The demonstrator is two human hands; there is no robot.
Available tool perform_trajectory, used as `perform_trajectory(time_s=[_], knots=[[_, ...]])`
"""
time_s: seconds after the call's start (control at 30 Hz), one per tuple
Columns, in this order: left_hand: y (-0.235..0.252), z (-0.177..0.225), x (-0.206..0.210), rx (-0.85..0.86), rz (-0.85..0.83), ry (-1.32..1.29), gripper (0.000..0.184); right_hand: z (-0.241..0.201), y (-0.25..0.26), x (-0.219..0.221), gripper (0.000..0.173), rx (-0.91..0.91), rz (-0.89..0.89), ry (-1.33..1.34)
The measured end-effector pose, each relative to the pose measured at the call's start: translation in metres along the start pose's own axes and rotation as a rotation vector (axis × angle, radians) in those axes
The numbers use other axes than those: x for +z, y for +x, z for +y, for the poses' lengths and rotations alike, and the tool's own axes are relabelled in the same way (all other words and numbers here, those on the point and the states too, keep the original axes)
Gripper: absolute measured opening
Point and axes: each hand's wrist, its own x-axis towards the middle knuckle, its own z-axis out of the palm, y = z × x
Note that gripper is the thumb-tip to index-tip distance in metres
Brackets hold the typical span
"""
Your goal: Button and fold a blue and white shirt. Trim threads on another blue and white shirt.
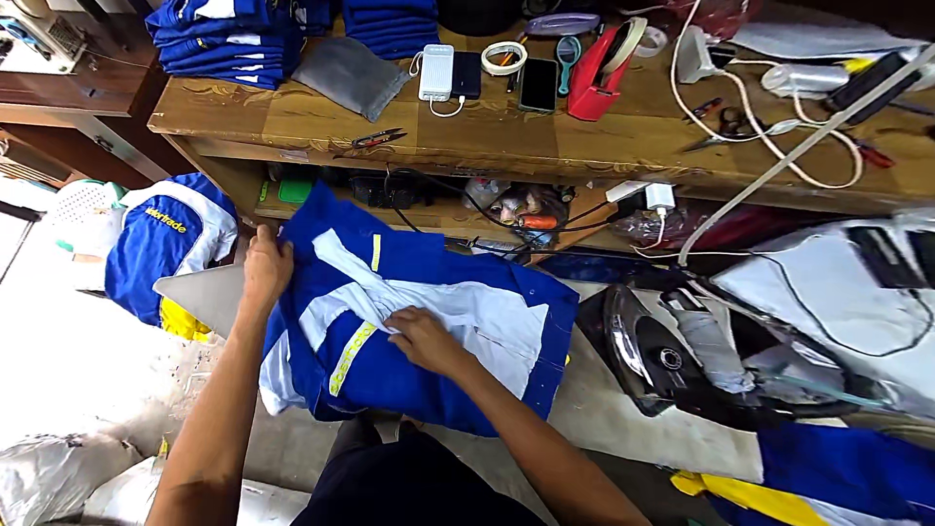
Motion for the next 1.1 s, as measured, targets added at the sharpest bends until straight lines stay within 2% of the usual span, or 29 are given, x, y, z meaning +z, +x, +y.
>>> perform_trajectory(time_s=[0.07,0.13,0.2,0.27,0.3,0.37,0.47,0.53,0.6,0.67,0.73,0.8,0.9,1.0,1.1], knots=[[-0.006,-0.003,0.019,0.146,0.054,0.110,0.049,-0.005,-0.006,0.004,0.031,0.005,-0.015,-0.006],[-0.019,-0.001,0.039,0.372,0.056,0.136,0.037,-0.006,-0.009,0.009,0.030,0.017,-0.006,-0.010],[-0.034,0.002,0.067,0.581,-0.081,0.124,0.037,-0.006,-0.011,0.016,0.029,-0.001,-0.016,-0.016],[-0.051,0.000,0.089,0.684,-0.269,0.155,0.044,-0.008,-0.014,0.022,0.026,-0.036,-0.056,0.010],[-0.061,-0.005,0.096,0.689,-0.347,0.187,0.045,-0.011,-0.017,0.025,0.025,-0.048,-0.098,0.037],[-0.075,-0.019,0.099,0.677,-0.396,0.234,0.043,-0.019,-0.025,0.032,0.024,-0.050,-0.200,0.112],[-0.092,-0.039,0.086,0.649,-0.419,0.255,0.038,-0.037,-0.041,0.044,0.022,-0.059,-0.355,0.261],[-0.099,-0.043,0.073,0.619,-0.515,0.233,0.037,-0.049,-0.052,0.044,0.023,-0.072,-0.425,0.376],[-0.093,-0.036,0.055,0.555,-0.723,0.227,0.040,-0.050,-0.060,0.036,0.023,-0.078,-0.403,0.466],[-0.070,-0.017,0.040,0.524,-0.872,0.173,0.040,-0.041,-0.069,0.017,0.023,-0.006,-0.276,0.506],[-0.032,0.016,0.027,0.576,-0.737,0.078,0.036,-0.026,-0.080,-0.005,0.023,0.117,-0.044,0.477],[0.019,0.058,0.023,0.632,-0.477,0.068,0.035,-0.009,-0.091,-0.024,0.025,0.239,0.186,0.383],[0.103,0.118,0.039,0.674,-0.196,0.080,0.035,0.009,-0.123,-0.043,0.027,0.406,0.369,0.240],[0.159,0.171,0.059,0.647,-0.172,0.146,0.040,0.007,-0.167,-0.041,0.027,0.546,0.420,0.212],[0.182,0.194,0.077,0.616,-0.230,0.342,0.045,-0.007,-0.214,-0.027,0.026,0.686,0.391,0.277]])
